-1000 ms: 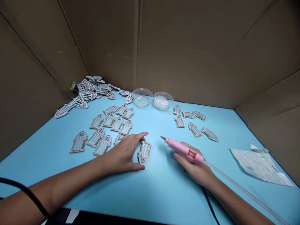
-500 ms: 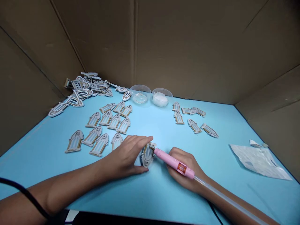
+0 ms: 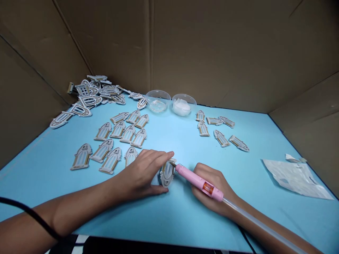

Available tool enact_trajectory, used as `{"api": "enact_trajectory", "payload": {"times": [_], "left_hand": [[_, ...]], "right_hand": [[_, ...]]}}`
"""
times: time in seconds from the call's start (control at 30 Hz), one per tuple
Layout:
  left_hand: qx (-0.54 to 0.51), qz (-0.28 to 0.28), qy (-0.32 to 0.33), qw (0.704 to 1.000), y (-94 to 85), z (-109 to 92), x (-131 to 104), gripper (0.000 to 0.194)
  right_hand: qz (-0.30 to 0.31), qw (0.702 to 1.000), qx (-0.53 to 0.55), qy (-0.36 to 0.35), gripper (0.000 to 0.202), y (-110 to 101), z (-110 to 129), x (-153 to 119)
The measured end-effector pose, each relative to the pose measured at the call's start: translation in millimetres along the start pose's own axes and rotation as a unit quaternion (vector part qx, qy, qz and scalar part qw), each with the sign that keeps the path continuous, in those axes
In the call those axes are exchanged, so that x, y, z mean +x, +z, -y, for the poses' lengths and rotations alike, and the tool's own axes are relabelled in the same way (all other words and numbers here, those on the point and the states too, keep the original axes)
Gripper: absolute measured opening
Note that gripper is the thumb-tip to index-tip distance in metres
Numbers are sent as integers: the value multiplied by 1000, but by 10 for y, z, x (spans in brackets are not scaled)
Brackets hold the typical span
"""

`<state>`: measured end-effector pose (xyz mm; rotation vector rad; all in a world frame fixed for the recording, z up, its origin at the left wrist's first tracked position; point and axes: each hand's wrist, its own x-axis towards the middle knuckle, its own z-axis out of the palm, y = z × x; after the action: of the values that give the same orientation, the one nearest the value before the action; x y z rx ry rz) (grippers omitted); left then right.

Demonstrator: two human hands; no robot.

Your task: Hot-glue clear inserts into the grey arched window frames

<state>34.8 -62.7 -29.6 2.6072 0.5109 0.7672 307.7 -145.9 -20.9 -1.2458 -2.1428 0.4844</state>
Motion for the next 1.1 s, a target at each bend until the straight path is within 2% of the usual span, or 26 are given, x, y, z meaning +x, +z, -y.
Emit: {"api": "enact_trajectory", "payload": {"times": [0.2, 0.4, 0.6, 0.83, 1.1], "left_hand": [[7, -4, 9, 1000, -9, -7, 17, 95], [17, -4, 12, 1000, -9, 0, 11, 94], [7, -9, 17, 1000, -20, -7, 12, 85], [6, -13, 18, 1000, -2, 3, 25, 83], [11, -6, 8, 1000, -28, -9, 34, 92]], "right_hand": [[-1, 1000, 8, -8, 21, -16, 24, 15], [3, 1000, 6, 0, 23, -26, 18, 8], [9, 1000, 7, 1, 23, -32, 18, 2], [7, 1000, -1, 1, 25, -27, 18, -5], [14, 1000, 8, 14, 25, -49, 11, -16]]}}
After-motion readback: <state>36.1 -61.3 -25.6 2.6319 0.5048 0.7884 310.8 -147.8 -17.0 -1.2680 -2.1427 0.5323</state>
